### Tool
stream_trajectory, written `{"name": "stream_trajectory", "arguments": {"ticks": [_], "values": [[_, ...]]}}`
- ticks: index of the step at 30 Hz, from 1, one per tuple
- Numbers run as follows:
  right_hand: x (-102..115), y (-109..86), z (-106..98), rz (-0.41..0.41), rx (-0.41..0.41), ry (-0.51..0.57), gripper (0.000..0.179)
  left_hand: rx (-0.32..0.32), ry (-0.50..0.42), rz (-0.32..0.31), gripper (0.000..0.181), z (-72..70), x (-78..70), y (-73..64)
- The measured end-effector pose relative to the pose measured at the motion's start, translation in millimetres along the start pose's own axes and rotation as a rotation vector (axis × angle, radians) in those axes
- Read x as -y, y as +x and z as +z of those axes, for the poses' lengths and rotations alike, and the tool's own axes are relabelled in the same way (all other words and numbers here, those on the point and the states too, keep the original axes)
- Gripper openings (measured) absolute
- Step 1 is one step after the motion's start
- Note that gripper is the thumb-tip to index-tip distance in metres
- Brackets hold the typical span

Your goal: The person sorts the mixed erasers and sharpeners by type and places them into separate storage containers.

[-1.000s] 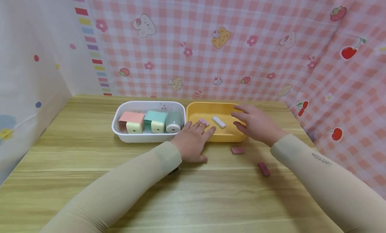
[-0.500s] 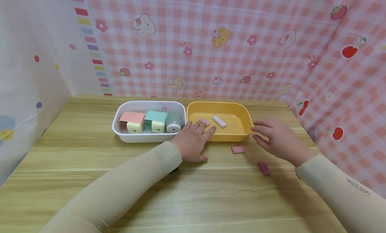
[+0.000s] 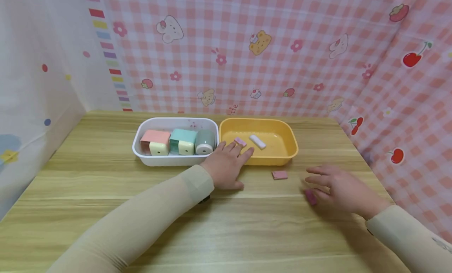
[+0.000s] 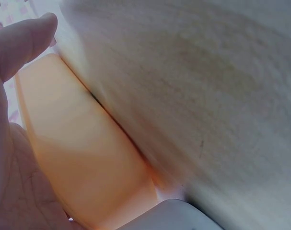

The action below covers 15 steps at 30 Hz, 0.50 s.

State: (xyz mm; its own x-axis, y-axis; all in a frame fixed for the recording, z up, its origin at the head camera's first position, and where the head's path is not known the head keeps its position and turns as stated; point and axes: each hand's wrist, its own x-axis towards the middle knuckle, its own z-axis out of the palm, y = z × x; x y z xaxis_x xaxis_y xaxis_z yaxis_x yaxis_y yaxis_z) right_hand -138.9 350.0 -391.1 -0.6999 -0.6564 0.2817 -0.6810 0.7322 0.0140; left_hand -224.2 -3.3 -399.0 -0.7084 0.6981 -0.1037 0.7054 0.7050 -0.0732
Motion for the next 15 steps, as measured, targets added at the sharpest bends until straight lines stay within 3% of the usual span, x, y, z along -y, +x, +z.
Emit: {"name": "stream_trajectory", "arguments": {"ticks": [7, 15], "values": [[1, -14.4, 0, 0.018, 0.133, 0.008, 0.041, 0.004, -0.002, 0.0, 0.111, -2.3, -1.0, -0.4], [-4, -21.2, 4, -0.064, 0.156, 0.01, 0.047, 0.006, 0.004, -0.001, 0.11, -2.2, -1.2, -1.2]]}}
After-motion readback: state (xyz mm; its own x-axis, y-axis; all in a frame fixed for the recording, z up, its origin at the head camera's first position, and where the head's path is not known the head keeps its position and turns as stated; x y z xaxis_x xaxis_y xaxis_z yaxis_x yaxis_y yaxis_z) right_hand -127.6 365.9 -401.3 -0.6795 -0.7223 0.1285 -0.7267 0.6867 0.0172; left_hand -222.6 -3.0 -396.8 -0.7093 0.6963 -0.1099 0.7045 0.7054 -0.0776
